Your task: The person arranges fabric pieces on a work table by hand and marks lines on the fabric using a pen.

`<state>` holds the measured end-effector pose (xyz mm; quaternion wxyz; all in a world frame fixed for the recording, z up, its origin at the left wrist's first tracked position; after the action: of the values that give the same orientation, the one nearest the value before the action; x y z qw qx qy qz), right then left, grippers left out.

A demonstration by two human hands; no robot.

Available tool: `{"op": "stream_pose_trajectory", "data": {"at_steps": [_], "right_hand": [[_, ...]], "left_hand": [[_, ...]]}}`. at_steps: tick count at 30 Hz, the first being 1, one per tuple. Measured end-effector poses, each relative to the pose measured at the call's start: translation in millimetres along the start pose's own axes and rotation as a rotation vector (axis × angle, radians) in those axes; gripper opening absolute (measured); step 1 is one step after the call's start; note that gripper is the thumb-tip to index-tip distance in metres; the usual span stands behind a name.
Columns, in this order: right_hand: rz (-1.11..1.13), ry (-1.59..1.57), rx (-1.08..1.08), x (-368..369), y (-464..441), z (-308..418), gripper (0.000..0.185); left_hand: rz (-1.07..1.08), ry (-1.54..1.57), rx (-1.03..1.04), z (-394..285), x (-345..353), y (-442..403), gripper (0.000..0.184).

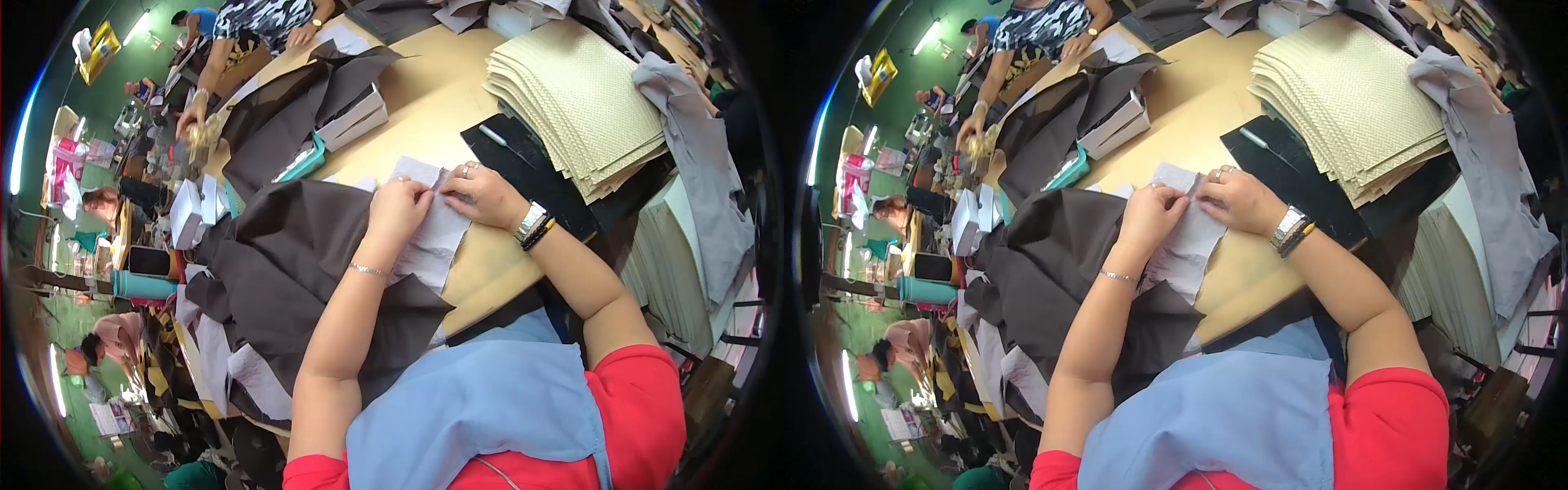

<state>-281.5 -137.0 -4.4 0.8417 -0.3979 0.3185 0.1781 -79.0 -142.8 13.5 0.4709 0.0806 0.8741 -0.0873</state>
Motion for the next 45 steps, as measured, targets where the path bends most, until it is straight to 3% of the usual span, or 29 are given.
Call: {"op": "stream_pose_trajectory", "data": {"at_steps": [4,8,11,20,23,25,27,29,31,32,33,35,36,39,40,41,42,43,44,45], "right_hand": [[-0.102,0.060,0.012,-1.6,-0.2,-3.3,0.030],[-0.254,-0.314,0.311,1.5,-1.8,-16.1,0.044],[-0.161,-0.561,0.395,-0.9,-5.2,-13.1,0.039],[-0.103,-0.554,0.466,-2.2,-3.7,-21.2,0.029],[-0.183,-0.454,0.390,-2.9,-3.8,-20.3,0.028],[-0.173,-0.410,0.381,-6.0,-4.3,-15.7,0.027],[-0.110,-0.354,0.448,-12.9,-5.3,-18.3,0.031],[-0.088,-0.384,0.267,-11.8,-4.4,-9.2,0.054],[0.005,-0.416,-0.124,0.0,-9.7,19.6,0.089],[0.082,-0.348,-0.210,7.2,-9.2,42.5,0.094],[0.158,-0.284,-0.292,15.6,-6.1,68.1,0.100],[0.121,-0.722,-0.122,34.0,7.4,107.0,0.093],[0.197,-0.857,0.110,35.1,7.4,110.3,0.077],[0.324,-0.997,0.119,21.6,-11.4,102.8,0.063],[0.322,-0.923,0.134,-2.0,-29.8,108.6,0.052],[0.176,-0.815,-0.032,-21.3,-50.8,109.9,0.050],[0.074,-0.915,0.089,-39.9,-71.4,106.3,0.054],[-0.025,-0.713,0.045,-63.4,-101.7,81.2,0.042],[-0.125,-0.501,0.026,-87.1,-131.9,56.2,0.032],[-0.226,-0.419,0.014,-114.4,-165.3,30.2,0.035]], "left_hand": [[-0.001,0.198,-0.217,0.8,2.2,8.7,0.022],[0.034,0.512,-0.278,14.0,11.2,11.5,0.022],[0.112,0.548,-0.284,7.4,8.6,12.7,0.021],[0.107,0.583,-0.297,14.3,6.2,18.8,0.029],[-0.070,-0.112,0.019,-21.2,-26.1,65.3,0.041],[-0.211,-0.495,0.095,-52.3,-50.6,103.6,0.046],[-0.064,-0.408,-0.103,-27.8,-47.5,141.6,0.039],[-0.073,-0.269,-0.178,-3.1,-39.1,157.7,0.027],[-0.083,0.271,-0.343,-4.7,-34.2,162.3,0.018],[-0.083,0.547,-0.416,-6.8,-31.1,161.9,0.014],[-0.128,0.679,-0.334,-18.1,-27.6,159.4,0.012],[-0.212,0.939,-0.175,-45.1,-19.0,159.8,0.009],[-0.142,1.073,-0.198,-45.6,-19.8,158.8,0.021],[-0.298,0.447,0.164,-59.7,-44.2,167.4,0.039],[-0.354,0.296,0.159,-50.3,-34.1,182.6,0.054],[-0.470,-0.012,0.296,-52.7,-40.9,187.0,0.063],[-0.548,-0.067,0.401,-41.0,-36.3,190.9,0.068],[-0.624,-0.126,0.505,-29.1,-30.5,195.4,0.073],[-0.575,-0.093,0.470,-26.6,-31.3,200.0,0.075],[-0.549,0.040,0.383,-19.8,-27.4,204.2,0.055]]}}
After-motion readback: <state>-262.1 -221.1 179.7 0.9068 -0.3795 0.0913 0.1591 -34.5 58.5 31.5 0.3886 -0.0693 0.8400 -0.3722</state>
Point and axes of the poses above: each hand's wrist, its own y-axis away from the middle knuckle, its own x-axis out of the palm, z = x × y, the point moved 1 cm from there along -y, towards the middle knuckle, and after that the axes turned 7 degrees about -x, right-handed, at the moved point
